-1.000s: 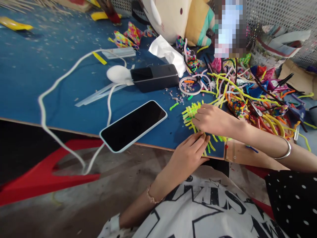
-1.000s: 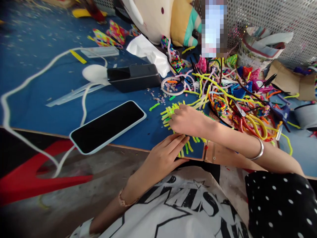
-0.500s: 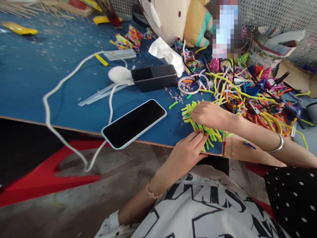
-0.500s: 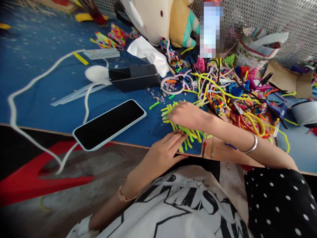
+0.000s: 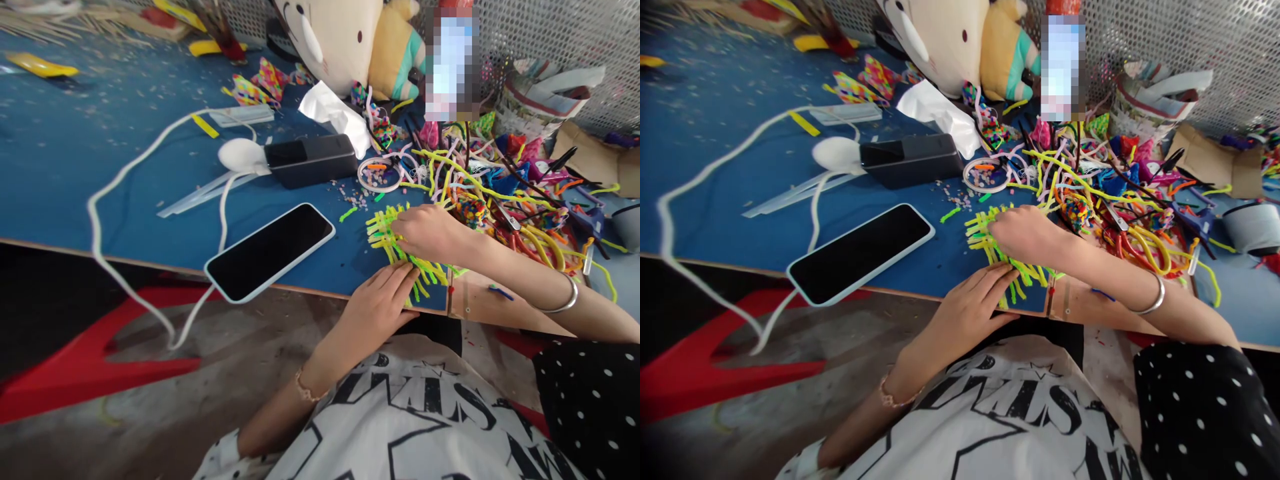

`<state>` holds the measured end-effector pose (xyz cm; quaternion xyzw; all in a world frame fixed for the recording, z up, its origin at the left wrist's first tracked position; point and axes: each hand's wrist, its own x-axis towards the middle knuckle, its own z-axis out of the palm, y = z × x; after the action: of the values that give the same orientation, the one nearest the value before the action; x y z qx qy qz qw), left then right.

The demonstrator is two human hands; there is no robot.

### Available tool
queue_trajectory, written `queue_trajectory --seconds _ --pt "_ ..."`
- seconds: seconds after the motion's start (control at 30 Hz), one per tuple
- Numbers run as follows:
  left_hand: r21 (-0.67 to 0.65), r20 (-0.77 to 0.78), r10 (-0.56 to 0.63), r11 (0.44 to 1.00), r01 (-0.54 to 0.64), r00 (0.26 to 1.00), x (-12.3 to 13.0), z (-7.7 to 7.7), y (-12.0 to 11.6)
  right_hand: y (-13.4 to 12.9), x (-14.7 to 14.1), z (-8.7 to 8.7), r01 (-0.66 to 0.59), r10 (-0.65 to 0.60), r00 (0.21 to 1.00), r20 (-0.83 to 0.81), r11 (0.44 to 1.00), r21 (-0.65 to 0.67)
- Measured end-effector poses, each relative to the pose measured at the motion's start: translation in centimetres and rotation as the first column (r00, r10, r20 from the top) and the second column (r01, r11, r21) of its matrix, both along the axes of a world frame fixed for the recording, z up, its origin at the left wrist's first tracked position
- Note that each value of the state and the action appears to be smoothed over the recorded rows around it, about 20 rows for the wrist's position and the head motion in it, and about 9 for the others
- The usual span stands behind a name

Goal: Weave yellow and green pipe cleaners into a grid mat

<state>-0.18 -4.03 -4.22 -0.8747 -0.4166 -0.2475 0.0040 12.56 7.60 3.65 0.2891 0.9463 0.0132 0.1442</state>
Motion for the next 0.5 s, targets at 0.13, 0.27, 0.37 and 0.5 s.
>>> queue_trajectory --seconds 0.13,0.27,0.37,0.5 --pt "-0.001 0.012 -0.010 1.000 0.010 1.000 -0.1 0.0 0.1 -0.7 -0.9 0.7 -0.058 0.056 0.996 0.068 0.998 0.021" --pt "-0.006 0.026 -0.022 1.000 0.023 0.999 -0.1 0.0 0.1 -0.9 -1.0 0.9 -0.076 0.077 0.992 0.098 0.997 -0.008" --pt "-0.015 0.044 -0.011 1.000 0.011 0.999 0.0 0.1 0.0 0.0 -0.1 0.3 -0.032 0.033 0.999 0.016 0.998 -0.060" --pt "-0.009 0.055 0.037 0.999 -0.036 0.998 0.1 0.2 -0.1 1.2 1.6 -0.8 -0.022 -0.016 0.982 -0.189 0.980 -0.197"
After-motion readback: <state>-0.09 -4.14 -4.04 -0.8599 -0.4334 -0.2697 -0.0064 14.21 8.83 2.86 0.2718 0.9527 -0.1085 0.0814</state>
